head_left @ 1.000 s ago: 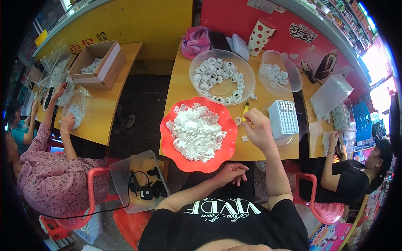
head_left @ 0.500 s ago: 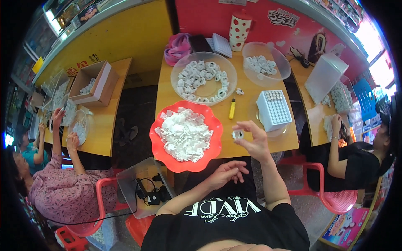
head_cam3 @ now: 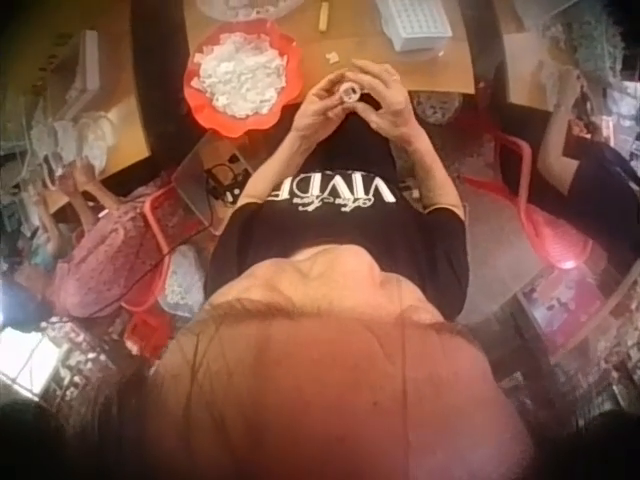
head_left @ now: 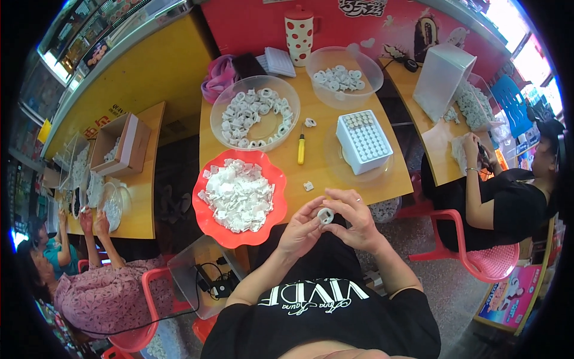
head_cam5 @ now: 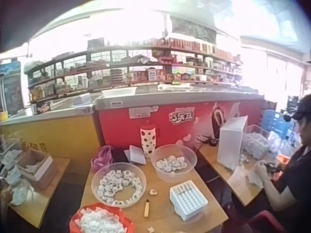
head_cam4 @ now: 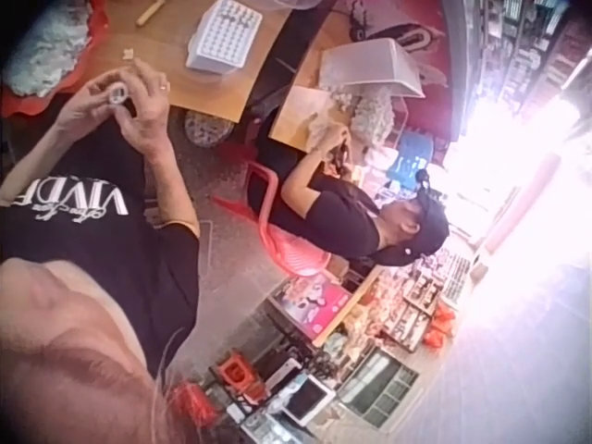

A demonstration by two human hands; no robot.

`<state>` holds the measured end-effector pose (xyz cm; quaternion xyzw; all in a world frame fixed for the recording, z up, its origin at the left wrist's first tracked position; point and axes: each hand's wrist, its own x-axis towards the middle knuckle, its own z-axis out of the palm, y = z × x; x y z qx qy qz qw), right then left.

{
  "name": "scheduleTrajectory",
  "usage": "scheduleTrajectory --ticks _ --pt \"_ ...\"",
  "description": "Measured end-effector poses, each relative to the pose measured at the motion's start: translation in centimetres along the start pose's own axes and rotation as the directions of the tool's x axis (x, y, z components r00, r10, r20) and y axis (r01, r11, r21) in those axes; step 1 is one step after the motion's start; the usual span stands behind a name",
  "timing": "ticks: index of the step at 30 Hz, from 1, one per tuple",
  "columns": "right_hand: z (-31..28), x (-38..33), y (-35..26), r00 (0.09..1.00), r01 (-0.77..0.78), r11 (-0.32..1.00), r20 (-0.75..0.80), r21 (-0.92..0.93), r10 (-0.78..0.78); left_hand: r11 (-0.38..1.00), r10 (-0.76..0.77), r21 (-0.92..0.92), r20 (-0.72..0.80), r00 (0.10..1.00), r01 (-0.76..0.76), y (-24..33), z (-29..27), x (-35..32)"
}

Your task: The person assembles small electronic light units by picking parts from containers and trays, inserting components into plastic casings, and pressing them together by hand.

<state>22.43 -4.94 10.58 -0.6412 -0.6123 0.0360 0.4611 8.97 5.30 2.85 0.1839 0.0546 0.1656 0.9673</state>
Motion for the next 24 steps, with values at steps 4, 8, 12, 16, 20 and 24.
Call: scheduleTrajectory --ticks 4,8,12,16,20,24 --pt "-3.2 1.6 2.4 0.986 -0.077 0.997 -0.150 0.009 0.077 1.000 0.002 0.022 0.057 0.998 -0.003 0.1 -1.3 -0.8" --pt "-6.2 5.5 9.0 0.953 -0.115 0.923 -0.304 -0.367 -0.003 0.998 -0.055 0.000 0.129 0.990 0.056 0.4 -0.9 -0.9" --pt "-6.9 9.0 12.1 0.967 -0.153 0.867 -0.252 -0.474 0.033 0.993 -0.056 -0.101 0.122 0.991 0.069 0.9 0.0 -1.2" --pt "-5.7 10.3 12.3 0.983 -0.138 0.776 -0.178 -0.615 0.035 0.997 -0.023 -0.064 0.162 0.987 0.034 0.6 -1.0 -1.2" --pt "-5.5 9.6 11.7 0.993 -0.098 0.743 -0.119 -0.662 0.026 0.994 -0.072 -0.067 0.124 0.990 0.080 0.7 -1.2 -0.9" --pt "-6.0 7.7 10.9 0.995 -0.067 0.752 -0.099 -0.655 0.003 0.998 -0.029 -0.047 0.098 0.995 0.034 0.8 -0.9 -0.4"
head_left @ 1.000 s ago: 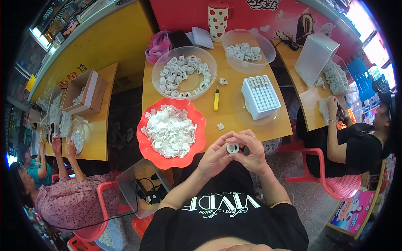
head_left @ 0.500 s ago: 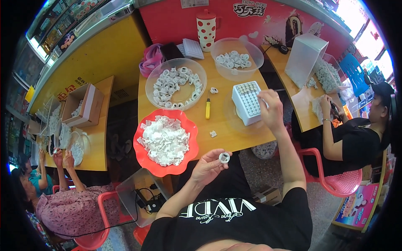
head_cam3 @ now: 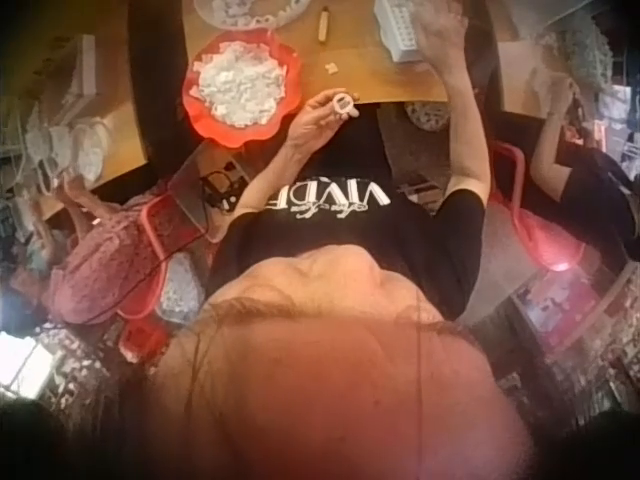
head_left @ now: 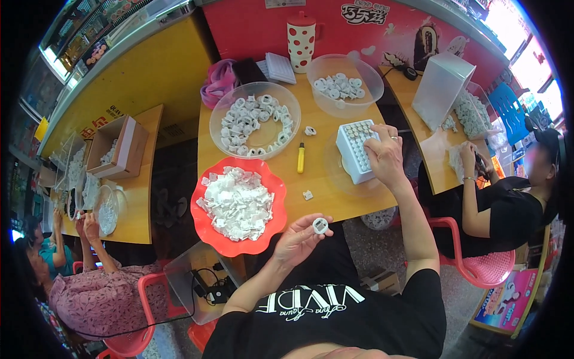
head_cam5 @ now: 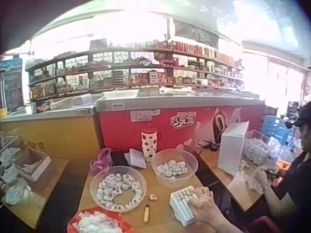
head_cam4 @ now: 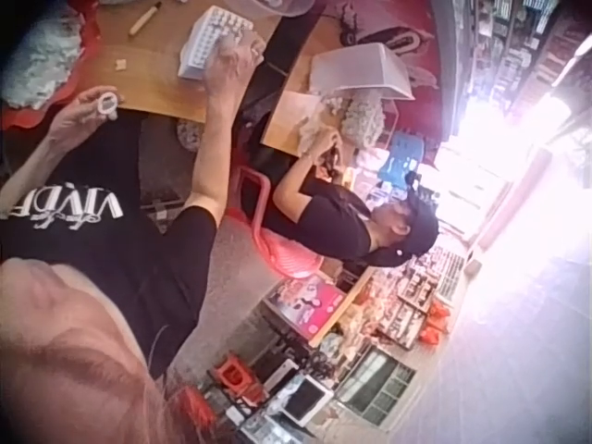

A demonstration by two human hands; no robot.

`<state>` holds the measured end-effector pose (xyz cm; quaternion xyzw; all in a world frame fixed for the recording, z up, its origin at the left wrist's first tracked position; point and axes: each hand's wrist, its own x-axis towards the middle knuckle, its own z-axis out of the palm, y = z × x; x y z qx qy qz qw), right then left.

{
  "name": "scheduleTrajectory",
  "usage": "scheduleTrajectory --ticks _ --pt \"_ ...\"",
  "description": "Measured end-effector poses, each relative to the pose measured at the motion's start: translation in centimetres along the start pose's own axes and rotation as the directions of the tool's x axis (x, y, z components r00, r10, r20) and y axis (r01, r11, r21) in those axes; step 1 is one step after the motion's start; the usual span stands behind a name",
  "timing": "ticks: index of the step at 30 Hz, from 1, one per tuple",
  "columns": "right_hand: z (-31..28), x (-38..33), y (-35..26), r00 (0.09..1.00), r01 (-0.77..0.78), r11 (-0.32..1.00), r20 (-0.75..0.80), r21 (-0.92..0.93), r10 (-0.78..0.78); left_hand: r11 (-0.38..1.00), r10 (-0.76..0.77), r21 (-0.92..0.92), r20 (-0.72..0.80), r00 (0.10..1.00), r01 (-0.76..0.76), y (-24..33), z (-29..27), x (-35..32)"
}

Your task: The person assembles small electronic light units by picking parts from containers and trays, inserting components into plastic casings, and pressing them together by hand.

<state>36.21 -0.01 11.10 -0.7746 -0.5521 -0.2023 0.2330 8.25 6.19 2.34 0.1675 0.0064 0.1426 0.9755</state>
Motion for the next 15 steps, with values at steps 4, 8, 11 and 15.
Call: scheduleTrajectory --ticks 4,8,11,15 --pt "-0.5 -1.0 0.6 0.997 -0.076 0.987 0.006 0.139 0.076 1.000 0.005 0.001 -0.003 1.000 -0.005 -0.1 0.0 0.5" --pt "-0.2 -1.2 0.5 0.990 -0.140 0.983 -0.010 0.117 0.143 0.998 0.050 -0.042 0.011 0.999 -0.050 -0.5 0.0 0.5" --pt "-0.7 -1.1 -0.6 0.993 -0.120 0.991 -0.004 0.056 0.120 0.999 0.035 -0.027 -0.038 0.999 -0.036 -0.3 0.4 0.0" --pt "-0.4 -1.1 -0.7 0.993 -0.113 0.987 -0.005 0.114 0.114 0.998 0.062 -0.017 -0.036 0.997 -0.062 0.0 1.0 0.0"
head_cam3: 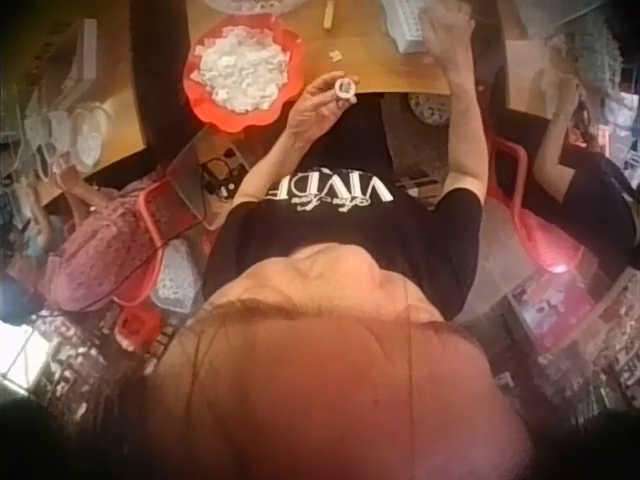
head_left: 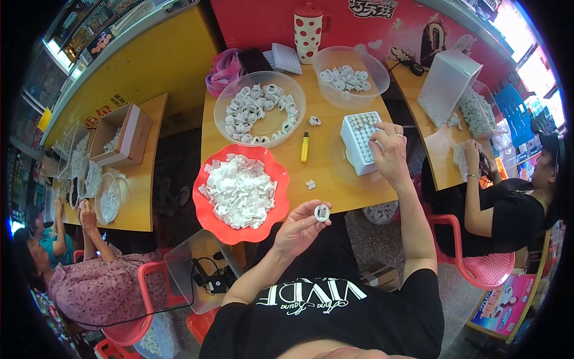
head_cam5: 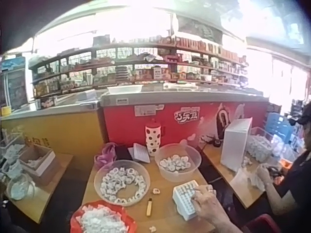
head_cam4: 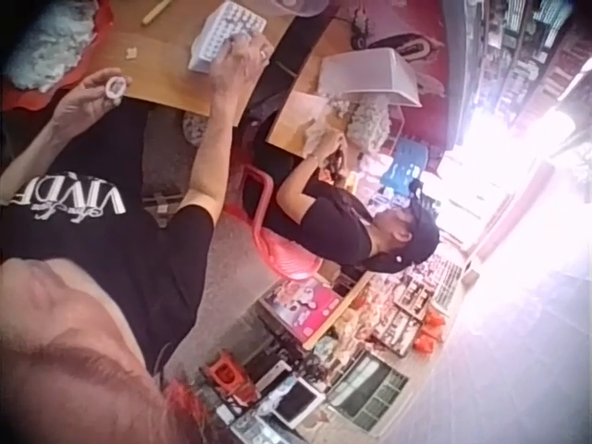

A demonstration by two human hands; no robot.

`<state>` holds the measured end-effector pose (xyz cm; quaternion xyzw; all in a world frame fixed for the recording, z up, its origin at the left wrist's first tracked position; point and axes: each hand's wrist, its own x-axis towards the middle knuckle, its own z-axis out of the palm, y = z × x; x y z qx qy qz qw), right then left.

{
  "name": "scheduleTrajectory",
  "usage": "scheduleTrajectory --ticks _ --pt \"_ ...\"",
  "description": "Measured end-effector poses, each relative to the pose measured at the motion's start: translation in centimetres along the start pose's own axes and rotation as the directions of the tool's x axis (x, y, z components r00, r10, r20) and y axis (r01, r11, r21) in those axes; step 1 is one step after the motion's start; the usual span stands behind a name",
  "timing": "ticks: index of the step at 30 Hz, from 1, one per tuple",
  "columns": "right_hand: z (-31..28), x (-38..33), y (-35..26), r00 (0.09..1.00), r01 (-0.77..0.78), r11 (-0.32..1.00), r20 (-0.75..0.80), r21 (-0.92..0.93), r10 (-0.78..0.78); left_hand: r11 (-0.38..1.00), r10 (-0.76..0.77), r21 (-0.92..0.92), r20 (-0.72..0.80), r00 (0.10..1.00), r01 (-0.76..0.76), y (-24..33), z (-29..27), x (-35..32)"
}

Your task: The person assembles small electronic light units by picking parts from containers and trays, inserting components into plastic casings, and pressing them together by hand.

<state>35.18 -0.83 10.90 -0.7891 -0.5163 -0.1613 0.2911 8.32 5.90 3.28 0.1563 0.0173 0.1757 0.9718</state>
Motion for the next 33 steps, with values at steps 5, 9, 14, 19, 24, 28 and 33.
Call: scheduleTrajectory --ticks 5,9,14,19,24,28,33 --pt "-1.1 -1.9 -4.2 0.996 0.079 0.928 0.011 0.364 -0.089 0.999 0.023 -0.035 -0.011 1.000 -0.024 -0.3 -0.6 -0.3" --pt "-1.6 -6.2 -10.4 0.976 0.138 0.842 0.076 0.522 -0.206 0.999 -0.009 -0.034 -0.040 0.999 0.007 -0.1 -0.5 -0.1" --pt "-1.0 -8.0 -11.9 0.977 0.180 0.854 0.016 0.488 -0.215 0.999 0.004 -0.032 -0.039 0.999 -0.005 -0.1 -0.5 -0.4" --pt "-1.4 -7.8 -12.1 0.962 0.183 0.843 0.083 0.506 -0.259 0.999 0.005 0.038 0.001 1.000 -0.005 -0.1 -0.1 -0.8" --pt "-1.0 -8.0 -11.5 0.955 0.034 0.817 0.223 0.575 -0.197 0.994 0.017 0.106 0.008 1.000 -0.018 -0.2 -0.7 -1.2" --pt "-0.8 -8.2 -10.8 0.877 -0.367 0.623 0.480 0.691 -0.017 0.992 0.006 0.126 0.021 1.000 -0.008 -0.3 -0.4 -1.2" --pt "-2.7 -6.9 -11.1 0.961 0.016 0.847 0.227 0.531 -0.160 1.000 0.000 0.009 0.008 1.000 0.000 -0.6 -1.1 -1.1"
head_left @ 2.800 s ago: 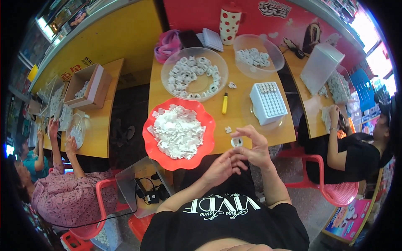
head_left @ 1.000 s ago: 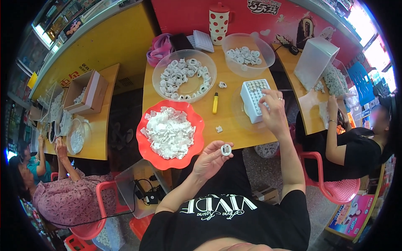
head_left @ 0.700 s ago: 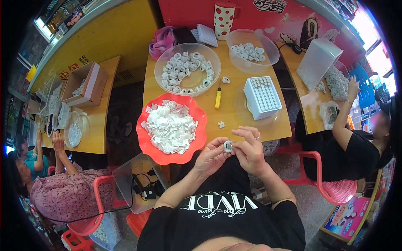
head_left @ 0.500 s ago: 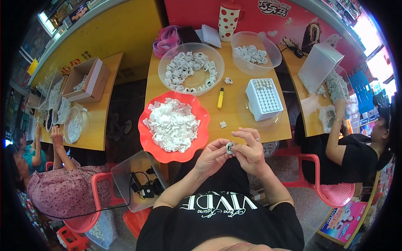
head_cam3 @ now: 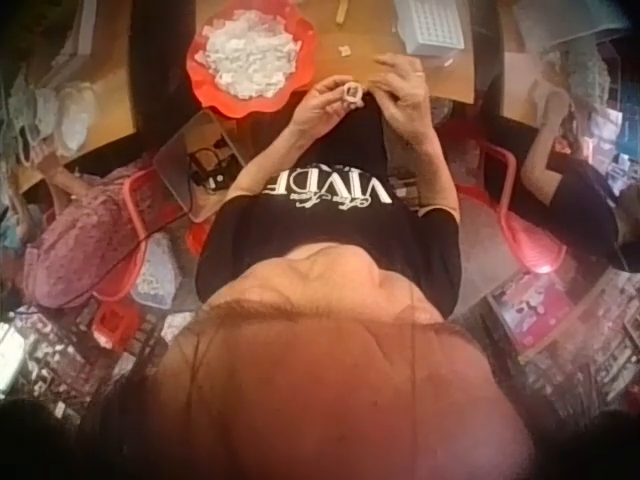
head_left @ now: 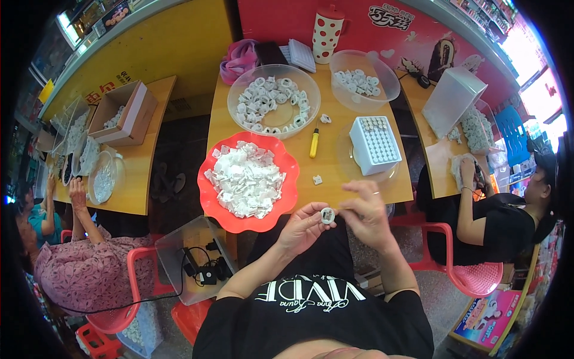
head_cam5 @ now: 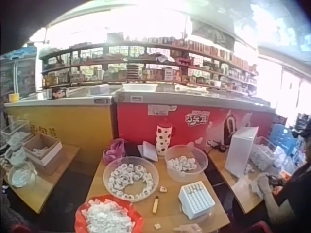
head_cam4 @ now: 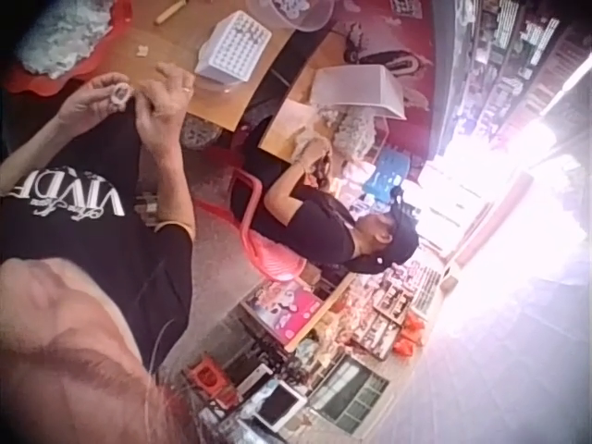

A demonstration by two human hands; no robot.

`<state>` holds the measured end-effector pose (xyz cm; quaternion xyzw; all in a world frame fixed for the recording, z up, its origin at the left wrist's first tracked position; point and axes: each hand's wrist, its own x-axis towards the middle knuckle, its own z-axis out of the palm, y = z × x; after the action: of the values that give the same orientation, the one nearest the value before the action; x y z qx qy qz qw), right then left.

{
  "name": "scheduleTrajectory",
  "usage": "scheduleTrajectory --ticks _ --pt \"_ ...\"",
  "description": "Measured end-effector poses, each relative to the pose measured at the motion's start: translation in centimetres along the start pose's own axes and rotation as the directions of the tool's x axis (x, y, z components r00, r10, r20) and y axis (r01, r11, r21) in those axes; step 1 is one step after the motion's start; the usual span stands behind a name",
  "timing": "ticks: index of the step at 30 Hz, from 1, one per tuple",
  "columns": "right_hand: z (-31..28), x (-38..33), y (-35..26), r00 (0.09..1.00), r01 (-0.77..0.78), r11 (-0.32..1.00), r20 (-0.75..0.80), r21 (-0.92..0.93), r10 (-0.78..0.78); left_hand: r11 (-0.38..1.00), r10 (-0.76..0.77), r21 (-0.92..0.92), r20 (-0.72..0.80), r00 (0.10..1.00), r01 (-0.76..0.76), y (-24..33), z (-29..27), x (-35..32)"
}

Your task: The person assembles small electronic light units by picking parts from containers and trays, inserting components into plastic casings, and pressing them together by hand.

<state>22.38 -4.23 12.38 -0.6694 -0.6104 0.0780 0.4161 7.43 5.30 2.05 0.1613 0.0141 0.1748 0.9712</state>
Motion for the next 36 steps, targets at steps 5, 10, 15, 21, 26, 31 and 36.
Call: scheduleTrajectory --ticks 5,10,15,21,26,31,36 --pt "-4.6 3.6 4.4 0.960 -0.004 0.919 -0.258 -0.395 -0.107 0.999 -0.021 -0.049 -0.013 1.000 0.020 -0.1 -0.4 0.1" --pt "-5.4 6.8 9.2 0.975 -0.163 0.766 -0.221 -0.622 0.027 0.999 -0.018 -0.042 -0.012 1.000 0.017 -0.1 -0.7 0.3" --pt "-4.9 8.1 10.3 0.985 -0.144 0.667 -0.168 -0.731 0.028 0.999 -0.024 -0.038 -0.031 0.999 0.022 0.1 -1.1 0.4" --pt "-5.1 6.0 9.3 0.985 -0.139 0.708 -0.169 -0.692 0.029 0.998 -0.033 -0.054 -0.063 0.997 0.030 -0.1 -1.6 0.7" --pt "-6.0 4.8 10.9 0.958 -0.207 0.776 -0.286 -0.596 0.035 0.998 -0.046 -0.041 -0.010 0.999 0.046 -0.2 -1.3 1.0" --pt "-5.3 5.5 10.4 0.963 -0.208 0.825 -0.257 -0.525 0.079 0.999 -0.027 -0.034 -0.027 0.999 0.026 0.0 -0.7 0.3" --pt "-5.2 5.5 11.0 0.958 -0.222 0.843 -0.270 -0.490 0.095 1.000 -0.019 -0.017 -0.049 0.999 0.018 0.0 0.2 0.3"
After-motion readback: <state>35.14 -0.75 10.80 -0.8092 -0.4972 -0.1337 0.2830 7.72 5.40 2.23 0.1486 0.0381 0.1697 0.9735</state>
